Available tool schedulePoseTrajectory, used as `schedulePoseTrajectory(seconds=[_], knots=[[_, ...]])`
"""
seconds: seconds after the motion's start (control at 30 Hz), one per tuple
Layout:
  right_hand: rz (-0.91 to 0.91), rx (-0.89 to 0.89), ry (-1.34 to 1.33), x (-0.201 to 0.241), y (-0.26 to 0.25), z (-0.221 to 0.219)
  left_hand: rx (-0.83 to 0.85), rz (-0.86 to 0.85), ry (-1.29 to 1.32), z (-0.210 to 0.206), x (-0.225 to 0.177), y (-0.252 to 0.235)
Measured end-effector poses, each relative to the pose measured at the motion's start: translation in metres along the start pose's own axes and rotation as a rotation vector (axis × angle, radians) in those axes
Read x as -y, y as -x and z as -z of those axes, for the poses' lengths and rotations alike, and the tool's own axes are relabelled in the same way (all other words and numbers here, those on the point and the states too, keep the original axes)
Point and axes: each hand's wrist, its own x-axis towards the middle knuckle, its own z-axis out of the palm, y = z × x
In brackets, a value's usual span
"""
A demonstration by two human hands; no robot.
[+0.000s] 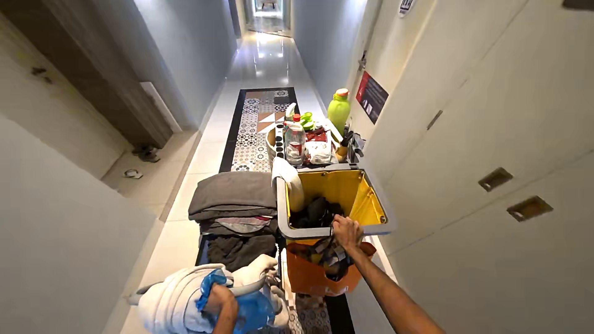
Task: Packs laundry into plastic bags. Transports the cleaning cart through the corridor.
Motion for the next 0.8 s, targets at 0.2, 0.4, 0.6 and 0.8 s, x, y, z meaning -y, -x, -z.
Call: schedulePoseTrajectory(seconds=[0.2, 0.4, 0.6, 0.8], knots=[[0.041, -0.071, -0.055, 0.021, -0.196, -0.046, -0.015, -0.001, 0.003, -0.138, -0.144, -0.042], [0.019, 0.014, -0.031, 0.045, -0.394, -0.071, 0.016, -0.040, -0.128, -0.269, -0.286, -0.080], [0.044, 0.108, 0.018, 0.064, -0.577, -0.095, -0.005, -0.045, -0.097, -0.399, -0.425, -0.116], [0.036, 0.127, 0.002, 0.086, -0.750, -0.125, -0.013, -0.013, 0.003, -0.525, -0.552, -0.152]])
